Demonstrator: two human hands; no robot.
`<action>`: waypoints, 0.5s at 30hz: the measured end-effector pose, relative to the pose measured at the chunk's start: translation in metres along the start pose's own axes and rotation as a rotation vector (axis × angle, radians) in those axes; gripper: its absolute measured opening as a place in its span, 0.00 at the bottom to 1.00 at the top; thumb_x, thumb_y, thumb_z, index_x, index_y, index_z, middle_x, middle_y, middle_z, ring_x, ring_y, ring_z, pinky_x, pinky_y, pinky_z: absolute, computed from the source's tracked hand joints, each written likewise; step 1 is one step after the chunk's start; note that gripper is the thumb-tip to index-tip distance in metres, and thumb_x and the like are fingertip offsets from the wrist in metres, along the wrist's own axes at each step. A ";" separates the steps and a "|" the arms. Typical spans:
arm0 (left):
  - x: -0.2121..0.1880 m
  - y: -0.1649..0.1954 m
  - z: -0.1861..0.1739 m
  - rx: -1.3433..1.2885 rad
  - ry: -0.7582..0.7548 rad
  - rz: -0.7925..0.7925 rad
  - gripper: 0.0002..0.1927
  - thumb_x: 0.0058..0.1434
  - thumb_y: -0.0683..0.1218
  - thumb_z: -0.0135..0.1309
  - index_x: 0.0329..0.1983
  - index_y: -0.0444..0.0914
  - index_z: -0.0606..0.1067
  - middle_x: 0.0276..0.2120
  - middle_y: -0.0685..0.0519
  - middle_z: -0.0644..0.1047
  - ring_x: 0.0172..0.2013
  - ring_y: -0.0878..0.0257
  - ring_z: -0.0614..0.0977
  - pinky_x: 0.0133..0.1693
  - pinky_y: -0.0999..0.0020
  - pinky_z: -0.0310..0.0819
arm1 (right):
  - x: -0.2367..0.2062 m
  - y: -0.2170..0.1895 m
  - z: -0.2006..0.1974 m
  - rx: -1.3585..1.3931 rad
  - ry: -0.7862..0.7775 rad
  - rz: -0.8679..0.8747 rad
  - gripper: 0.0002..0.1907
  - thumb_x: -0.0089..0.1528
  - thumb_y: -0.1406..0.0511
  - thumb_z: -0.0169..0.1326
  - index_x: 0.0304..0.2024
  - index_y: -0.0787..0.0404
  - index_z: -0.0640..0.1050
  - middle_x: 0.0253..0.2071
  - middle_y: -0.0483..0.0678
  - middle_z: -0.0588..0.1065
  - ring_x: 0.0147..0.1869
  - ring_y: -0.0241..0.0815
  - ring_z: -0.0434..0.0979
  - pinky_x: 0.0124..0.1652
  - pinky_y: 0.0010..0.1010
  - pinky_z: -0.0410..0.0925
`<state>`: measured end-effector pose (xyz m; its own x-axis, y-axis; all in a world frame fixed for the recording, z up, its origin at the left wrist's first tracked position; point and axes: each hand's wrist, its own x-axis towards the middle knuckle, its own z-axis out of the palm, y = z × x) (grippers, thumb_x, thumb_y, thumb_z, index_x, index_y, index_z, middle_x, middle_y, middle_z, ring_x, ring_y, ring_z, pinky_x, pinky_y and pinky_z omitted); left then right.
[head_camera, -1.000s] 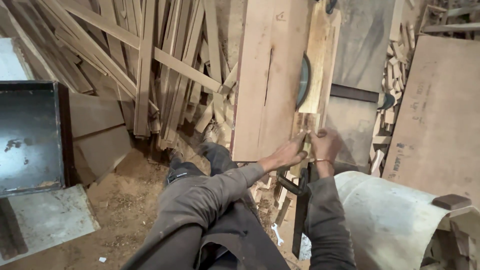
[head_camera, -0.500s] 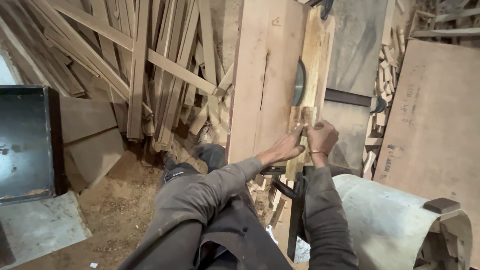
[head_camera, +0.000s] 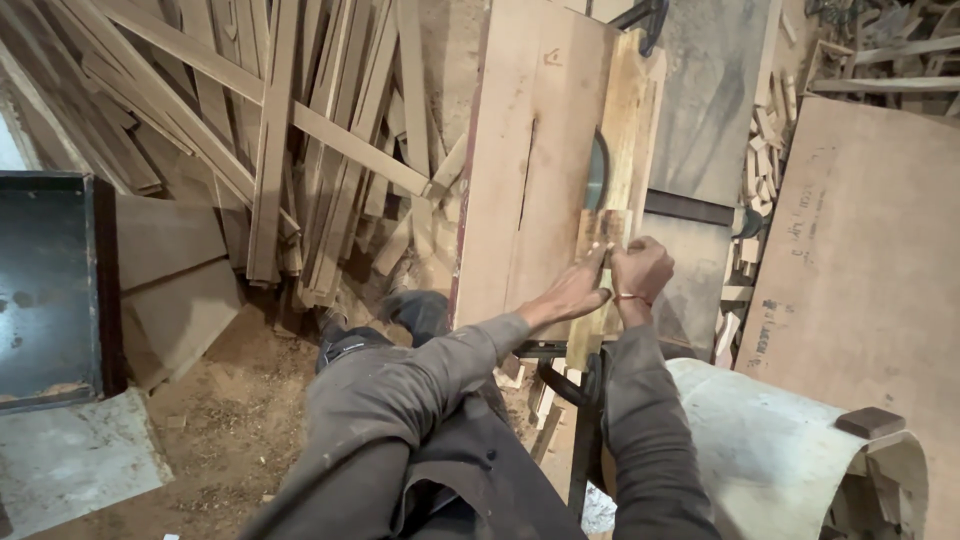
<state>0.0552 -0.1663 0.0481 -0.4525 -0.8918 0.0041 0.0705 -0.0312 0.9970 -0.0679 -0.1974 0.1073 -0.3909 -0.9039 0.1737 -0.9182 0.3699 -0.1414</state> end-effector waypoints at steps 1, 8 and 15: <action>0.001 0.002 0.001 0.004 0.041 0.049 0.47 0.51 0.46 0.54 0.73 0.28 0.51 0.57 0.21 0.69 0.55 0.28 0.74 0.57 0.45 0.69 | 0.000 -0.002 0.000 -0.002 -0.010 0.003 0.12 0.50 0.60 0.68 0.30 0.61 0.85 0.29 0.57 0.80 0.37 0.59 0.83 0.41 0.45 0.75; -0.009 0.003 0.013 -0.044 0.005 0.073 0.49 0.54 0.45 0.52 0.74 0.23 0.44 0.63 0.19 0.63 0.59 0.29 0.72 0.60 0.47 0.68 | 0.006 -0.009 0.001 -0.003 -0.012 0.017 0.14 0.49 0.59 0.69 0.30 0.62 0.84 0.29 0.57 0.81 0.36 0.60 0.82 0.41 0.46 0.74; -0.001 0.005 0.005 -0.094 0.000 0.075 0.47 0.53 0.45 0.51 0.72 0.21 0.48 0.60 0.19 0.67 0.57 0.28 0.73 0.58 0.46 0.69 | 0.017 -0.016 0.003 0.013 -0.018 0.041 0.15 0.49 0.59 0.69 0.32 0.62 0.84 0.31 0.57 0.81 0.38 0.59 0.83 0.43 0.44 0.75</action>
<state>0.0513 -0.1631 0.0538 -0.4427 -0.8932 0.0782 0.1869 -0.0066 0.9823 -0.0599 -0.2192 0.1099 -0.4264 -0.8919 0.1505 -0.9008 0.4037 -0.1602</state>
